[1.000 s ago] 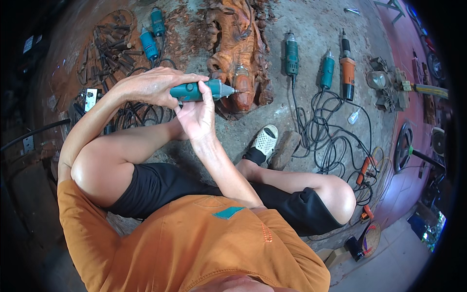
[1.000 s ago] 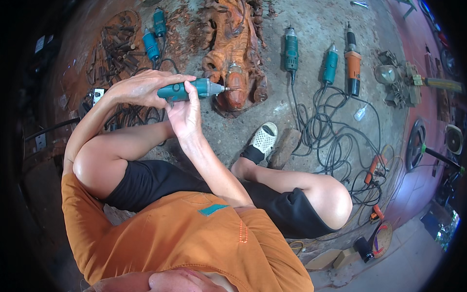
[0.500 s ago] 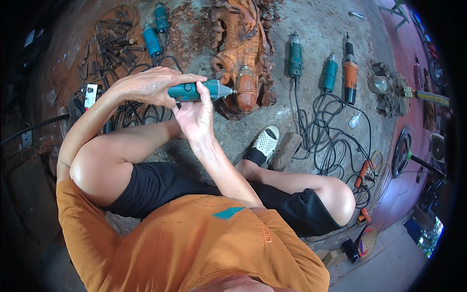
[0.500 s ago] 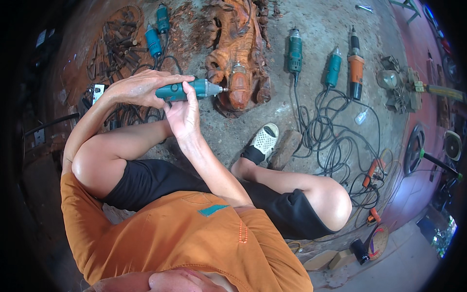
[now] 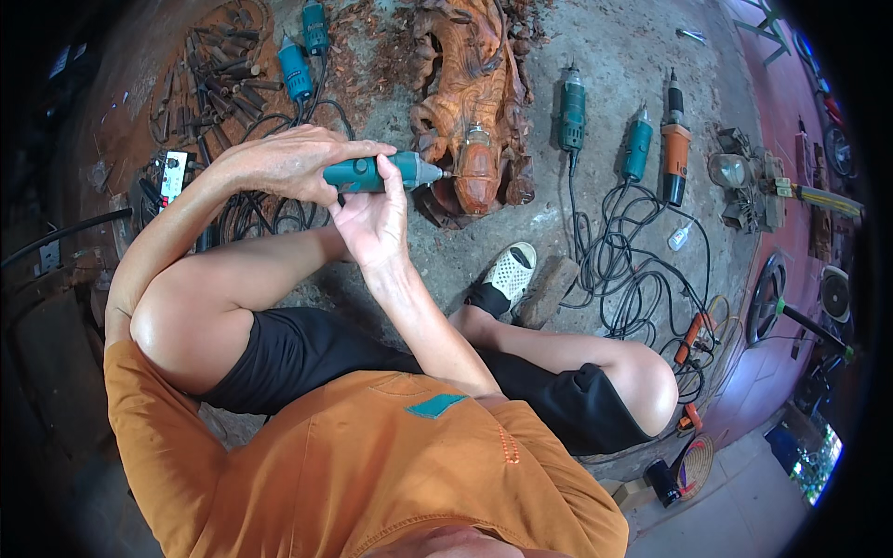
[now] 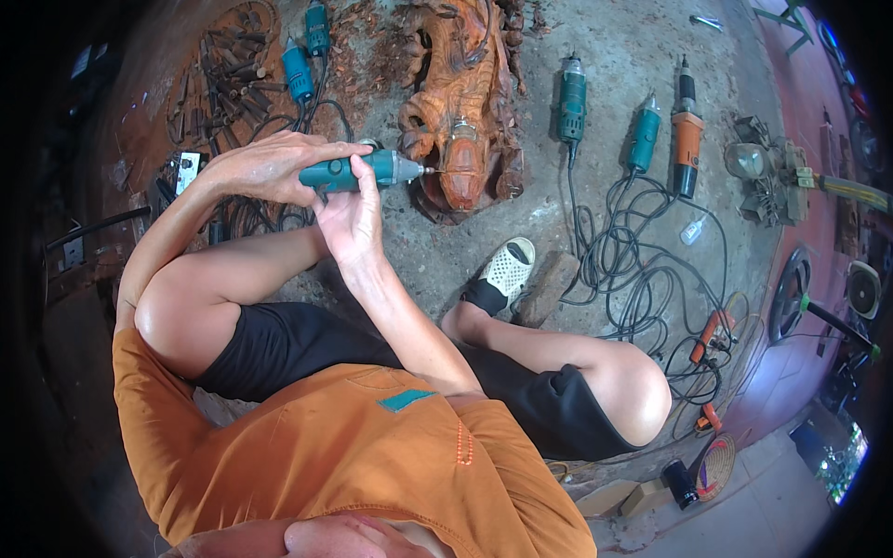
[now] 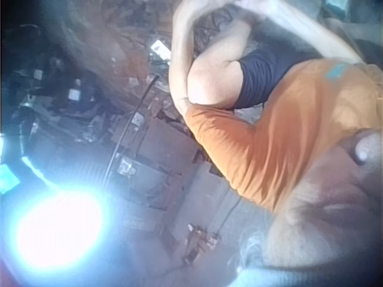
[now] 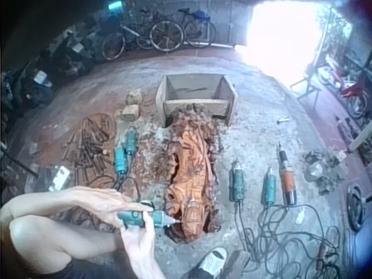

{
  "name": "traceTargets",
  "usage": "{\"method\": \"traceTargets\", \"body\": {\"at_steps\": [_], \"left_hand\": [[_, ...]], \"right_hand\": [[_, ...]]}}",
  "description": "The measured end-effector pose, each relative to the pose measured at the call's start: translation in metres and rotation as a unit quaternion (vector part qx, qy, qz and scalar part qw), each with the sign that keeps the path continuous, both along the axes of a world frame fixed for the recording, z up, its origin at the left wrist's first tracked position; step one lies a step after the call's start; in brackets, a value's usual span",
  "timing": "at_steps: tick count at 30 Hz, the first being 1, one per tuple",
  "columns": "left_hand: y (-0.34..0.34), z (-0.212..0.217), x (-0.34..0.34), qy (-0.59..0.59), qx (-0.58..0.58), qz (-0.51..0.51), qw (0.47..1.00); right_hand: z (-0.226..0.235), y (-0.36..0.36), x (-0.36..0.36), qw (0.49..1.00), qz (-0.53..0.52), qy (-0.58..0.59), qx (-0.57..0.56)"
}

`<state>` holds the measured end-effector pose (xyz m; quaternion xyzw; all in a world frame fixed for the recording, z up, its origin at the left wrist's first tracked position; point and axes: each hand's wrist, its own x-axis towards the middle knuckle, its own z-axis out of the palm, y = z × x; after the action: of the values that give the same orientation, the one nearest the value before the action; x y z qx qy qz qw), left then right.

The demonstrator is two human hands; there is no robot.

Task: The person uses a handheld rotary tool to carve details into a large piece of wood. They hold the tool with both hands and move it along the surface, occasionally pausing to inspect the work.

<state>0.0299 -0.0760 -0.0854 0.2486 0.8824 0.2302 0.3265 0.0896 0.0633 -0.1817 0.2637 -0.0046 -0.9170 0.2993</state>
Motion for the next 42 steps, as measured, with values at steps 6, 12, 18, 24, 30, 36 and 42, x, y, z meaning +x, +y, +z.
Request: {"method": "traceTargets", "body": {"at_steps": [6, 12, 18, 24, 30, 36, 42], "left_hand": [[0.012, 0.014, -0.004, -0.005, -0.048, -0.010, 0.999], [0.017, 0.016, -0.004, 0.022, -0.051, -0.008, 0.998], [0.030, 0.030, -0.008, 0.029, -0.065, 0.008, 0.997], [0.045, 0.036, -0.011, 0.061, -0.080, 0.000, 0.995], [0.047, 0.032, -0.010, 0.142, -0.077, -0.021, 0.987], [0.059, 0.046, -0.014, 0.075, -0.142, -0.019, 0.987], [0.061, 0.043, -0.016, 0.072, -0.151, -0.018, 0.986]], "right_hand": [[-0.001, 0.003, -0.003, 1.000, -0.001, -0.002, -0.021], [0.000, 0.006, -0.007, 0.999, -0.012, 0.006, -0.043], [0.005, 0.010, -0.013, 0.997, -0.037, 0.033, -0.055], [0.004, 0.014, -0.020, 0.995, -0.051, 0.033, -0.078], [0.002, 0.016, -0.021, 0.994, -0.048, 0.010, -0.100], [-0.001, 0.017, -0.023, 0.993, -0.045, 0.011, -0.112], [-0.002, 0.018, -0.024, 0.992, -0.047, 0.004, -0.118]]}}
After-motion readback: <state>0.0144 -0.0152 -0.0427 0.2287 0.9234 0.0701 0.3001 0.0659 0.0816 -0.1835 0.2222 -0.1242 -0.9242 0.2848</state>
